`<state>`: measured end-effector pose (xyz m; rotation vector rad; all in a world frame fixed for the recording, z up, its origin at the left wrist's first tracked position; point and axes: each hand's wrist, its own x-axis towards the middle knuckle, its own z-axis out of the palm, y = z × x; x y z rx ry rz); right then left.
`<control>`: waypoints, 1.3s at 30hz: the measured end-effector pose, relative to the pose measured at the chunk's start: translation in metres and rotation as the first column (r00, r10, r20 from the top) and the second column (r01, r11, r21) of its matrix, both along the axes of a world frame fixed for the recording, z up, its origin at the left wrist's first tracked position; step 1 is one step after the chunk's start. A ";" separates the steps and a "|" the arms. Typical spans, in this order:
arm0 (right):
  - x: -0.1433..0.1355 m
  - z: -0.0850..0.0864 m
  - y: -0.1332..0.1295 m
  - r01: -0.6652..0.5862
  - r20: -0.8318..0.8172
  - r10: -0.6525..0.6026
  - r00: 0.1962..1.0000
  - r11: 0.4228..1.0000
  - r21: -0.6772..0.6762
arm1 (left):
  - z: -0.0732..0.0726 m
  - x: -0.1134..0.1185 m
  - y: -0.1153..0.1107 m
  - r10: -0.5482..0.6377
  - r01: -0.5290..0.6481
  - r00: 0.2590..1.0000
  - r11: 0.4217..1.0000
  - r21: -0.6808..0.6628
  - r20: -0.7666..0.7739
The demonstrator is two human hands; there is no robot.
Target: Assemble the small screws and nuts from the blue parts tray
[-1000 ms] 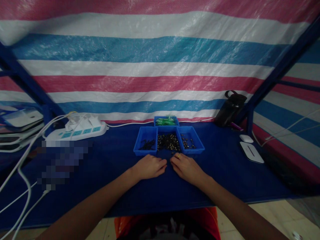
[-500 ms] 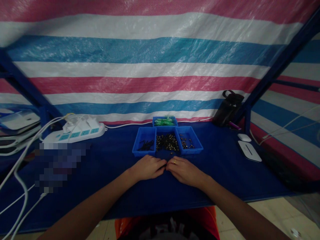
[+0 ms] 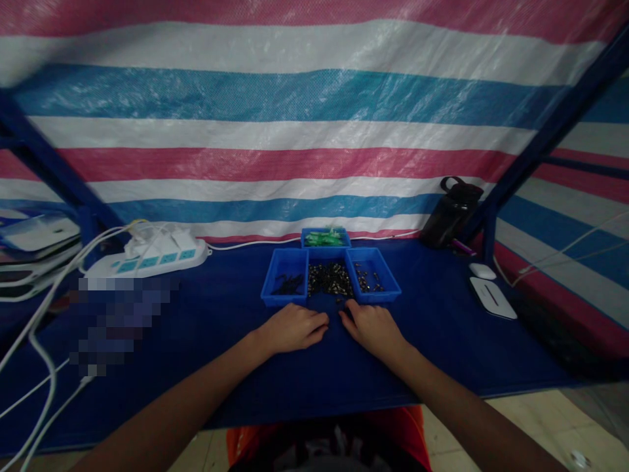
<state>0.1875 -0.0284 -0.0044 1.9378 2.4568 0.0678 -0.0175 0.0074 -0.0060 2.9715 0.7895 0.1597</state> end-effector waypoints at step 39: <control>0.004 0.001 0.000 -0.155 -0.094 0.149 0.984 0.986 -0.060 | -0.002 0.001 0.000 0.029 -0.029 1.000 1.000 0.008 0.008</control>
